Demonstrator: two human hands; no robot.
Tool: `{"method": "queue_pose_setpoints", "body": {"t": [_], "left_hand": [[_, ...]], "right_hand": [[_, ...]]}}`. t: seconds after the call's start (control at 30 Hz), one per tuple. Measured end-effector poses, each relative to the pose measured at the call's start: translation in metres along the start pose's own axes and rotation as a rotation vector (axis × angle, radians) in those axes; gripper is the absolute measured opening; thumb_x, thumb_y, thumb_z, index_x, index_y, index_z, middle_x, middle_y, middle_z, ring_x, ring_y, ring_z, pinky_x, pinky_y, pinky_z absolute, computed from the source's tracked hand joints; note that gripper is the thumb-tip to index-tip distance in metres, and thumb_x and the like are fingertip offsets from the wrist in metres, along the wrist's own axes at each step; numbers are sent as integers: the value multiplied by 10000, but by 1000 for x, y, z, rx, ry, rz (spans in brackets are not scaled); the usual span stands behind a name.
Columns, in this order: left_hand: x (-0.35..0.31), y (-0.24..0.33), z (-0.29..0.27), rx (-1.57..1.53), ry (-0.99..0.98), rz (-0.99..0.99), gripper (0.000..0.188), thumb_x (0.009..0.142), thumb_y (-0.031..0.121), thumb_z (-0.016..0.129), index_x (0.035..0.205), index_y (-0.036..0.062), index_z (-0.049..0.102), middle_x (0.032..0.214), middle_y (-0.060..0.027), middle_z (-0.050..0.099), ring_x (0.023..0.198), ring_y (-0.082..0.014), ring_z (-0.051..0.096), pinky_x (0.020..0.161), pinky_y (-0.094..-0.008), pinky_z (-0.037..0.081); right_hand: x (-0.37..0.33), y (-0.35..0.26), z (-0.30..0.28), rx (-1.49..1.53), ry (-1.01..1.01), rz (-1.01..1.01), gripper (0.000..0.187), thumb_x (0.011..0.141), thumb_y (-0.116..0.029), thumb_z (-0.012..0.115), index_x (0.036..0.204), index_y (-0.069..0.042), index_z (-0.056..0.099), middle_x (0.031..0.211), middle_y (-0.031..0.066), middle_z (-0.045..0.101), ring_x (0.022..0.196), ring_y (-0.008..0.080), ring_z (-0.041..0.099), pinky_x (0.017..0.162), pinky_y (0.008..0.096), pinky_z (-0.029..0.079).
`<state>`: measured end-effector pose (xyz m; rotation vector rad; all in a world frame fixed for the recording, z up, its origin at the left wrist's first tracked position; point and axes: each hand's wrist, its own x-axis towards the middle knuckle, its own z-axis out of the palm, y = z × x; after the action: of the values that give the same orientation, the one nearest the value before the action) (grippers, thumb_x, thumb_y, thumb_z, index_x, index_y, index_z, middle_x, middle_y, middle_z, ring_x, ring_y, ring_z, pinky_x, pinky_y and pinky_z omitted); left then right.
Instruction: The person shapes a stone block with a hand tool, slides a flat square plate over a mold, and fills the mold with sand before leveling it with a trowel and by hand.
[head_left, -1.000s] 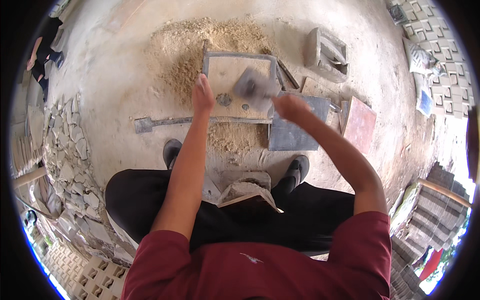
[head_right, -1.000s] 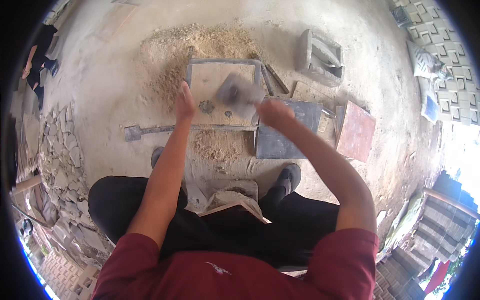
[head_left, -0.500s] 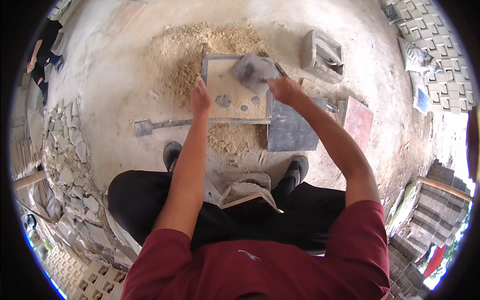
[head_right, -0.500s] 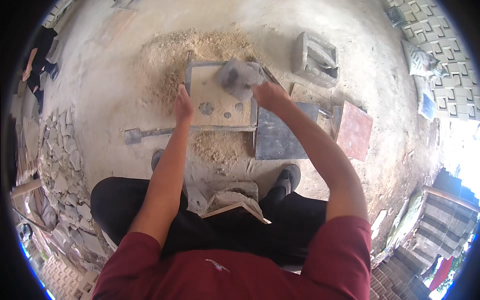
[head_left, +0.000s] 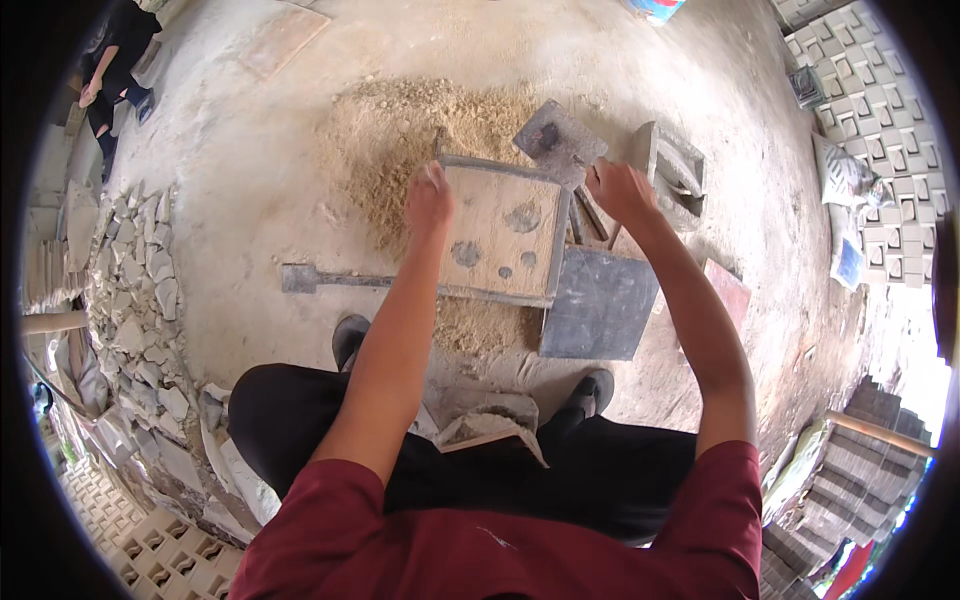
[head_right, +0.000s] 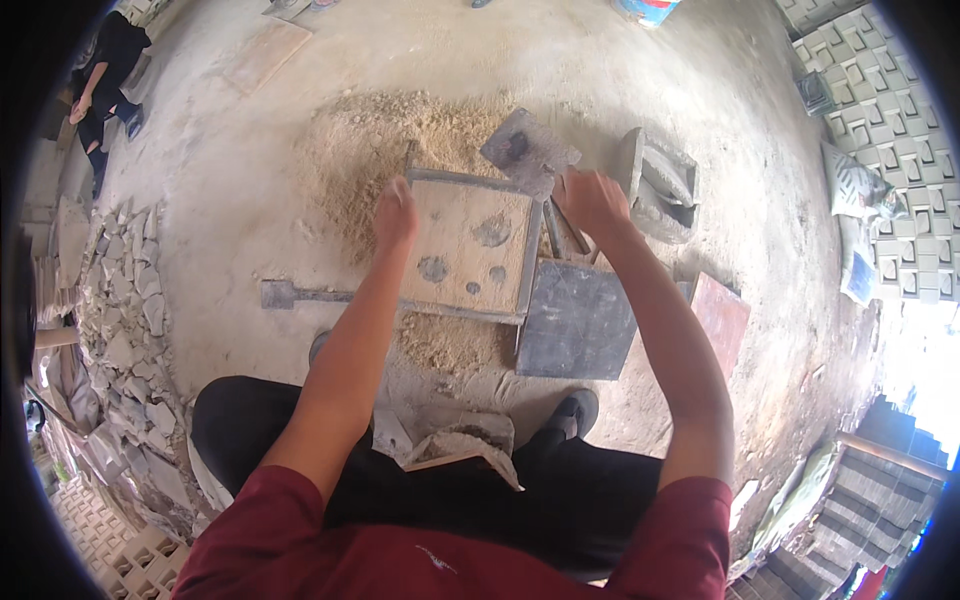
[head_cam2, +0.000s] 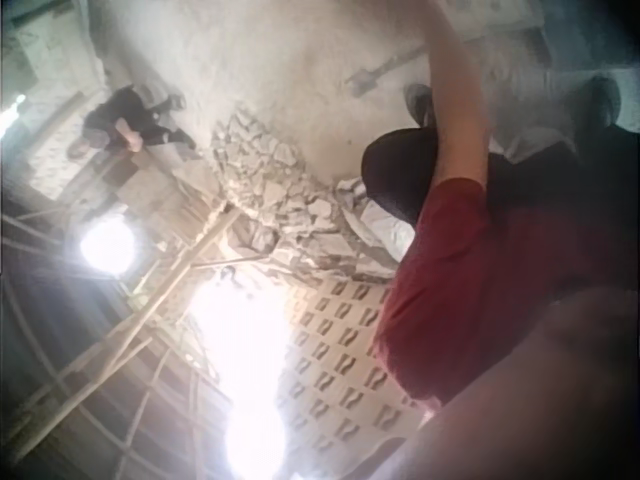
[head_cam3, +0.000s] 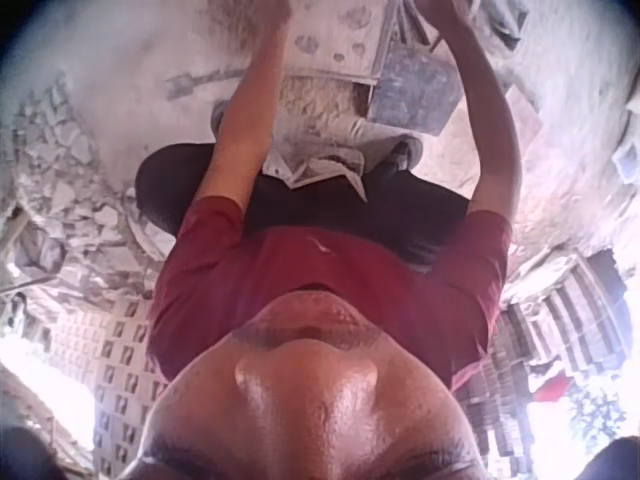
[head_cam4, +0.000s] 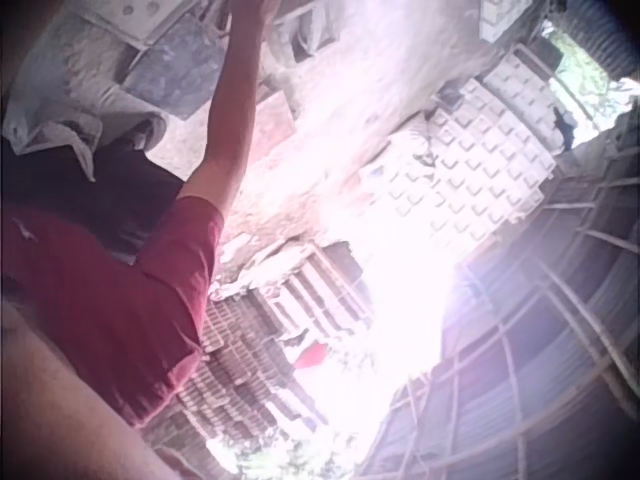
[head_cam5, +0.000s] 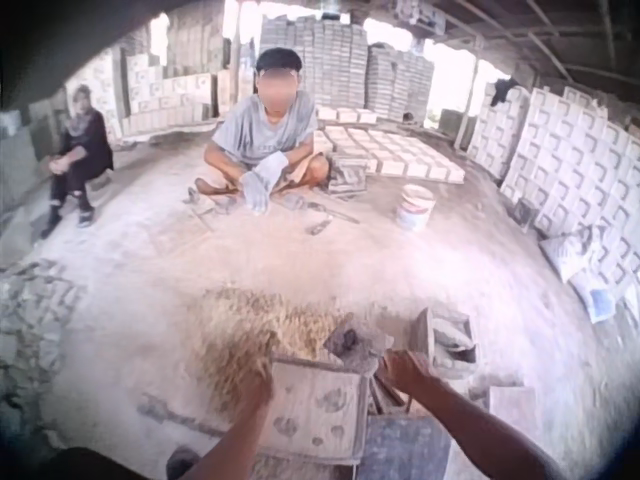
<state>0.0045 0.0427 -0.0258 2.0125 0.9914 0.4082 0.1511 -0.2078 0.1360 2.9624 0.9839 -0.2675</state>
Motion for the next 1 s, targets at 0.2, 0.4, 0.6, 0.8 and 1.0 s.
{"method": "queue_pose_setpoints", "body": {"t": [0.2, 0.4, 0.6, 0.8, 1.0], "left_hand": [[-8, 25, 14, 22, -4, 49, 636, 1029, 448, 288, 1314, -70, 523, 1326, -283, 537, 1247, -424, 500, 1060, -489, 388], [-4, 27, 2, 26, -1, 20, 605, 1035, 426, 319, 1320, -71, 514, 1327, -280, 535, 1247, -423, 497, 1052, -483, 395], [-4, 25, 1, -21, 0, 41, 590, 1033, 427, 335, 1306, -62, 522, 1311, -282, 541, 1233, -422, 505, 1041, -481, 402], [-3, 22, 6, 21, 48, 73, 576, 1027, 422, 357, 1246, -70, 559, 1213, -291, 595, 1144, -442, 557, 985, -485, 440], [1, 14, 6, -35, 66, 103, 582, 1022, 418, 355, 1229, -78, 579, 1175, -311, 612, 1111, -455, 581, 957, -494, 462]], "right_hand": [[90, 62, 49, -198, -26, -2, 246, 917, -210, 515, 888, -49, 698, 910, 213, 697, 871, 406, 688, 764, 511, 551], [129, 53, 83, -213, -99, -106, 246, 914, -158, 486, 914, -58, 710, 999, 202, 700, 958, 377, 690, 801, 471, 566], [147, -1, 101, -57, -346, -49, 256, 947, -225, 467, 944, -91, 686, 981, 186, 700, 896, 364, 688, 791, 487, 546], [124, 10, 86, 246, -170, 74, 273, 928, -327, 525, 977, -106, 678, 955, 197, 684, 890, 388, 660, 775, 501, 520], [76, 32, 40, 244, 143, -101, 235, 918, -274, 535, 931, -95, 687, 903, 200, 681, 857, 422, 648, 766, 507, 515]]}}
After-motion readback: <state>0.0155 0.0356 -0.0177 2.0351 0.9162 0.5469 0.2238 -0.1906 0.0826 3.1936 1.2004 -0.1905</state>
